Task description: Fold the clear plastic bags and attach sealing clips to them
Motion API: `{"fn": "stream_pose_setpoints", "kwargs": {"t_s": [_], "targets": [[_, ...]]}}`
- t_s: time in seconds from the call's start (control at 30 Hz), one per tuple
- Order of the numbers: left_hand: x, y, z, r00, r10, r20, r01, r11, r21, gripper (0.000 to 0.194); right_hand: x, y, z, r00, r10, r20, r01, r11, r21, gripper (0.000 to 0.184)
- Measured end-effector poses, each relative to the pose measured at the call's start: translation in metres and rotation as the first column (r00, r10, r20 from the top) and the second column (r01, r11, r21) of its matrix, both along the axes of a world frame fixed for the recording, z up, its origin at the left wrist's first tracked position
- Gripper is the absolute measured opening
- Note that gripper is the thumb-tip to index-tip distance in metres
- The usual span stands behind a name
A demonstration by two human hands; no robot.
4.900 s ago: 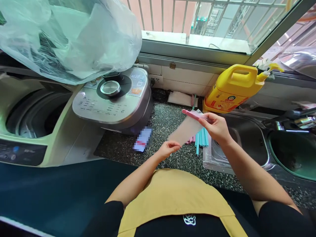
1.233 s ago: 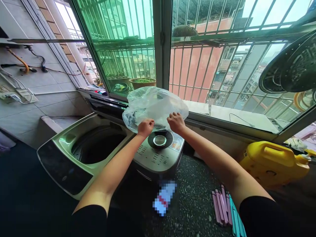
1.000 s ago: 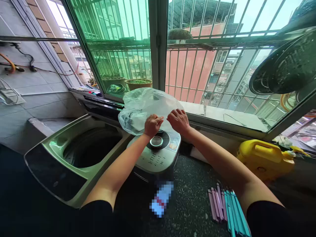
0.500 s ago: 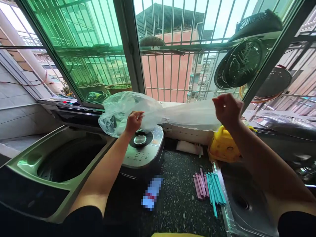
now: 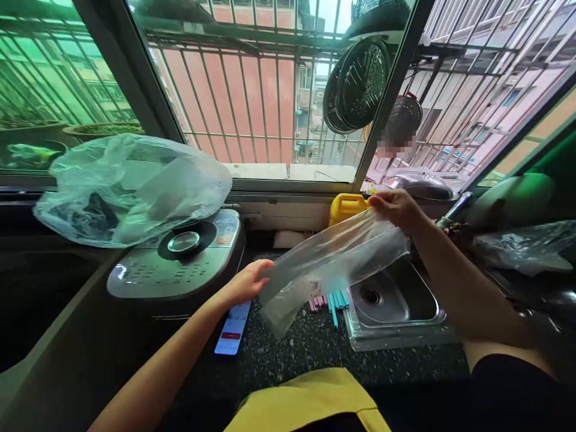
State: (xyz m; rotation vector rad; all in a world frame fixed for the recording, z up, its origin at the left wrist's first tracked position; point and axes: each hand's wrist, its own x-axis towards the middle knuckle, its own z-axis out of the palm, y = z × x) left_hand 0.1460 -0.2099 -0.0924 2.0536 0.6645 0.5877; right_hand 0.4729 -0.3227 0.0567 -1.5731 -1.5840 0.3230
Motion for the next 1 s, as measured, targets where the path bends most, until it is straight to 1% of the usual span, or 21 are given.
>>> {"fn": "stream_pose_setpoints", "kwargs": {"t_s": [0.03, 0.07, 0.13, 0.17, 0.2, 0.23, 0.27, 0.3, 0.4, 0.5, 0.57, 0.6, 0.63, 0.67, 0.7, 0.77, 0.8, 0.83, 0.93, 0.97, 1.0], "targets": [[0.009, -0.009, -0.002, 0.999, -0.033, 0.011, 0.033, 0.999, 0.001, 0.037, -0.009, -0.001, -0.008, 0.998, 0.054, 0.031, -0.053, 0.998, -0.028, 0.059], [0.020, -0.018, -0.001, 0.997, -0.065, 0.042, 0.065, 0.998, -0.002, 0.050, -0.020, 0.000, -0.015, 0.991, 0.118, 0.067, -0.115, 0.992, -0.046, 0.060], [0.048, -0.038, 0.009, 0.981, -0.122, 0.149, 0.124, 0.992, -0.001, 0.064, -0.044, 0.003, -0.029, 0.957, 0.263, 0.124, -0.255, 0.964, -0.080, 0.058], [0.062, -0.048, 0.015, 0.969, -0.108, 0.221, 0.109, 0.994, 0.005, 0.067, -0.055, 0.005, -0.035, 0.936, 0.322, 0.143, -0.311, 0.946, -0.091, 0.056], [0.076, -0.055, 0.021, 0.953, -0.069, 0.293, 0.074, 0.997, -0.007, 0.063, -0.063, 0.007, -0.041, 0.916, 0.366, 0.164, -0.354, 0.930, -0.102, 0.054], [0.086, -0.062, 0.024, 0.935, -0.027, 0.354, 0.048, 0.998, -0.050, 0.045, -0.069, 0.008, -0.046, 0.897, 0.398, 0.193, -0.382, 0.917, -0.116, 0.050], [0.094, -0.066, 0.026, 0.917, 0.011, 0.399, 0.038, 0.993, -0.115, 0.034, -0.072, 0.009, -0.051, 0.879, 0.417, 0.231, -0.396, 0.909, -0.130, 0.047], [0.097, -0.068, 0.025, 0.896, 0.055, 0.440, 0.027, 0.984, -0.178, 0.032, -0.073, 0.010, -0.057, 0.861, 0.427, 0.277, -0.401, 0.904, -0.149, 0.043], [0.089, -0.067, 0.014, 0.818, 0.204, 0.538, -0.004, 0.937, -0.350, 0.036, -0.060, 0.006, -0.073, 0.795, 0.452, 0.403, -0.398, 0.892, -0.215, 0.034], [0.074, -0.069, -0.003, 0.704, 0.406, 0.583, -0.055, 0.849, -0.525, 0.039, -0.043, -0.002, -0.089, 0.757, 0.489, 0.434, -0.377, 0.869, -0.320, 0.019], [0.069, -0.075, -0.014, 0.632, 0.522, 0.574, -0.090, 0.784, -0.614, 0.042, -0.037, -0.011, -0.097, 0.768, 0.494, 0.408, -0.299, 0.840, -0.453, 0.008], [0.069, -0.081, -0.019, 0.610, 0.557, 0.564, -0.103, 0.761, -0.641, 0.042, -0.036, -0.015, -0.101, 0.786, 0.487, 0.380, -0.247, 0.812, -0.529, 0.006], [0.070, -0.087, -0.024, 0.602, 0.575, 0.554, -0.110, 0.747, -0.656, 0.043, -0.036, -0.019, -0.104, 0.815, 0.474, 0.335, -0.210, 0.779, -0.591, 0.007], [0.073, -0.093, -0.028, 0.607, 0.579, 0.544, -0.112, 0.740, -0.663, 0.042, -0.036, -0.023, -0.106, 0.850, 0.456, 0.265, -0.202, 0.744, -0.637, 0.011], [0.075, -0.099, -0.030, 0.624, 0.570, 0.535, -0.109, 0.741, -0.663, 0.042, -0.038, -0.026, -0.109, 0.883, 0.437, 0.173, -0.223, 0.714, -0.664, 0.019], [0.079, -0.110, -0.032, 0.666, 0.527, 0.528, -0.098, 0.764, -0.638, 0.042, -0.042, -0.031, -0.114, 0.921, 0.390, -0.016, -0.301, 0.684, -0.664, 0.035], [0.080, -0.113, -0.030, 0.683, 0.503, 0.531, -0.095, 0.781, -0.618, 0.041, -0.044, -0.033, -0.117, 0.924, 0.374, -0.072, -0.325, 0.676, -0.661, 0.040], [0.081, -0.115, -0.028, 0.694, 0.484, 0.533, -0.098, 0.797, -0.596, 0.039, -0.046, -0.035, -0.120, 0.928, 0.363, -0.081, -0.320, 0.669, -0.671, 0.039], [0.074, -0.111, -0.022, 0.710, 0.464, 0.529, -0.158, 0.838, -0.523, 0.033, -0.048, -0.037, -0.127, 0.923, 0.379, 0.071, -0.197, 0.623, -0.757, 0.018], [0.070, -0.107, -0.021, 0.717, 0.468, 0.517, -0.201, 0.849, -0.489, 0.030, -0.047, -0.037, -0.129, 0.910, 0.391, 0.136, -0.145, 0.610, -0.779, 0.015], [0.065, -0.102, -0.022, 0.722, 0.478, 0.500, -0.255, 0.856, -0.450, 0.027, -0.046, -0.037, -0.129, 0.895, 0.397, 0.202, -0.093, 0.611, -0.786, 0.014]]}}
